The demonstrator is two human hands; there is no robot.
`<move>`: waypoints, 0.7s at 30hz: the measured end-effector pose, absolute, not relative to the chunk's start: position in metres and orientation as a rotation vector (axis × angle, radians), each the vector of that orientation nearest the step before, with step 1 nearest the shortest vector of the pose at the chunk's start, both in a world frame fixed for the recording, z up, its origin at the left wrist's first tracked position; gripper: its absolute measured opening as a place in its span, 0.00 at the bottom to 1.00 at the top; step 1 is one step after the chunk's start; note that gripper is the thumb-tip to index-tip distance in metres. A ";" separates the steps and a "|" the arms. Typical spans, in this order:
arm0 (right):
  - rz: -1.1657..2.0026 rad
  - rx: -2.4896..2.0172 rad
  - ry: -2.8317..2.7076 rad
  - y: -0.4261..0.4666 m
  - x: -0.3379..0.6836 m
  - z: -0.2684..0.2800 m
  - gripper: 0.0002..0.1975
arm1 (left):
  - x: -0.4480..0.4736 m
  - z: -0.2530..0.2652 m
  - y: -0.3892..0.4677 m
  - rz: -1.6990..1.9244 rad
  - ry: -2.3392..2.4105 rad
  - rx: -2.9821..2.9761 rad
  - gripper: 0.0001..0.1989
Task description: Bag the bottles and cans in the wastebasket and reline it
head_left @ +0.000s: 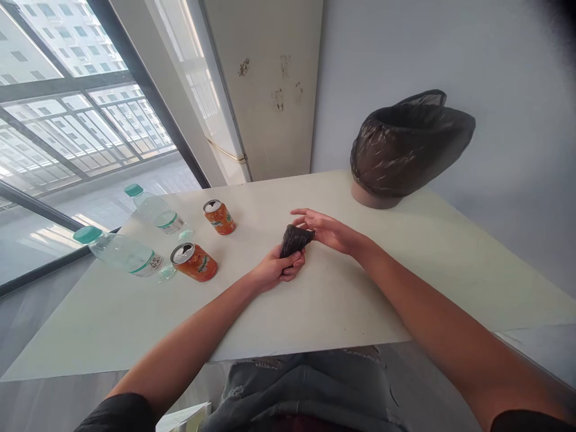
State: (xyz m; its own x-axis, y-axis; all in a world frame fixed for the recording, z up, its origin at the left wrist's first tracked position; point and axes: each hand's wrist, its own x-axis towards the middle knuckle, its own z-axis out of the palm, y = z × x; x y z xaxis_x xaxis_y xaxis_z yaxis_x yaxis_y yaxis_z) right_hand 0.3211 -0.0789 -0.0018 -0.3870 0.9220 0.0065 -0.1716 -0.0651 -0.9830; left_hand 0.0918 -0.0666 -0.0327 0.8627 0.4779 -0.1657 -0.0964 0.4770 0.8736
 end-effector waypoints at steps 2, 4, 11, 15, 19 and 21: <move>1.446 -0.995 -1.494 -0.079 0.313 -0.005 0.24 | 0.092 -0.034 -0.067 0.353 0.427 1.038 0.16; 1.320 -1.041 -1.653 -0.080 0.302 -0.008 0.23 | 0.093 -0.036 -0.066 0.321 0.422 1.060 0.16; 1.074 -1.107 -1.723 -0.078 0.291 -0.014 0.20 | 0.093 -0.038 -0.067 0.313 0.439 1.103 0.23; 0.979 -1.137 -1.504 -0.072 0.299 -0.017 0.22 | 0.097 -0.039 -0.066 0.415 0.553 1.113 0.27; 1.123 -1.117 -1.194 -0.069 0.307 -0.017 0.23 | 0.098 -0.040 -0.065 0.485 0.632 1.103 0.27; 1.240 -1.094 -1.111 -0.069 0.311 -0.016 0.22 | 0.098 -0.042 -0.064 0.516 0.649 1.103 0.27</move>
State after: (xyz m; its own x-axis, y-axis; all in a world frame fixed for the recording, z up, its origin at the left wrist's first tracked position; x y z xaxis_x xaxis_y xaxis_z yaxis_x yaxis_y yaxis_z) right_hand 0.3106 -0.0693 -0.0158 0.0158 0.9995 0.0274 -0.1368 0.0293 -0.9902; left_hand 0.0983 -0.0638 -0.0417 0.7075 0.6716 -0.2200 -0.0619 0.3690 0.9274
